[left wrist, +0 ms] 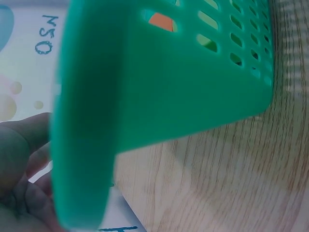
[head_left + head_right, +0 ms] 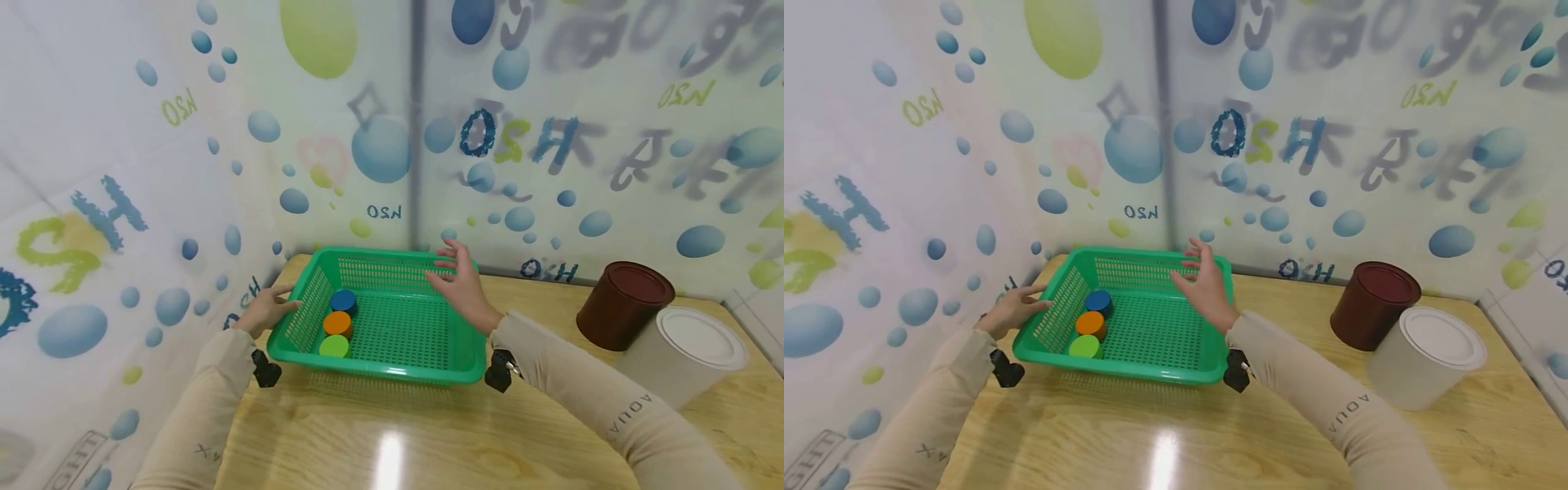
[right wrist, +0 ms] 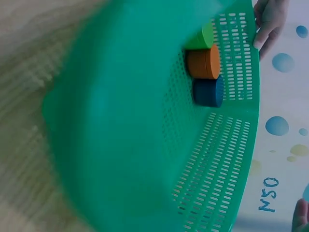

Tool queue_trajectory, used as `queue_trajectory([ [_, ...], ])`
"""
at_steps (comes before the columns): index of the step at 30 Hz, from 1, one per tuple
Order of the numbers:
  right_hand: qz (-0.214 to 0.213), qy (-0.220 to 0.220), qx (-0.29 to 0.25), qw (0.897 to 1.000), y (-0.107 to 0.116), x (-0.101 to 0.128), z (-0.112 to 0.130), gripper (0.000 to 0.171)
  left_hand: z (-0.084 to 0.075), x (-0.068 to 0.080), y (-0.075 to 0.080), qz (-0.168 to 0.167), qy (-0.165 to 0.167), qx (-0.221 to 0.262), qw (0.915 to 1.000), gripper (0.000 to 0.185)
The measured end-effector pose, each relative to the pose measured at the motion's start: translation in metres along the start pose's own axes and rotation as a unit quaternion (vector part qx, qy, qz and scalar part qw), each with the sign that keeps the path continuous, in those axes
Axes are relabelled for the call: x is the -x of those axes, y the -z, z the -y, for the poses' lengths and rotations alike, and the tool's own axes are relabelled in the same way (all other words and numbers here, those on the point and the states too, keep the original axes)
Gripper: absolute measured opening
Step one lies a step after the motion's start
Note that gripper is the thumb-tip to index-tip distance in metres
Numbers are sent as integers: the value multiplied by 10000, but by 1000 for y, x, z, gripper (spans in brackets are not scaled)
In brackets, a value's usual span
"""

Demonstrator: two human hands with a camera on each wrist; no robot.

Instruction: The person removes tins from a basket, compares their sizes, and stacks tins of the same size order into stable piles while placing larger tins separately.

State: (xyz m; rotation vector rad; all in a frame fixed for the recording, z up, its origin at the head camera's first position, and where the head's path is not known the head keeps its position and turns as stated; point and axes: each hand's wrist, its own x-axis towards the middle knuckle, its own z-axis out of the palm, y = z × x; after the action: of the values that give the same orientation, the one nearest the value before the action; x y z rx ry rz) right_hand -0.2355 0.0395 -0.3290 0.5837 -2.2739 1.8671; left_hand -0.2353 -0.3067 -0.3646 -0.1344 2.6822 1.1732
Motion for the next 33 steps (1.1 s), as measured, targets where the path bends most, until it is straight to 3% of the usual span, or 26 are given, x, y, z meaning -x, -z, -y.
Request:
queue_trajectory([
  [5,-139,520,130,9985,-14,-19,-2,59,0,0,2,17,12,22,10000,58],
  [13,-59,909,306,9954,-38,-58,-34,49,4,0,1,60,-17,154,9999,58],
  [24,680,431,321,9962,-63,-77,-53,46,4,1,0,112,-132,187,9997,58],
  [33,1172,5,272,9927,-82,-68,-41,50,6,0,0,111,-181,265,9994,58],
])
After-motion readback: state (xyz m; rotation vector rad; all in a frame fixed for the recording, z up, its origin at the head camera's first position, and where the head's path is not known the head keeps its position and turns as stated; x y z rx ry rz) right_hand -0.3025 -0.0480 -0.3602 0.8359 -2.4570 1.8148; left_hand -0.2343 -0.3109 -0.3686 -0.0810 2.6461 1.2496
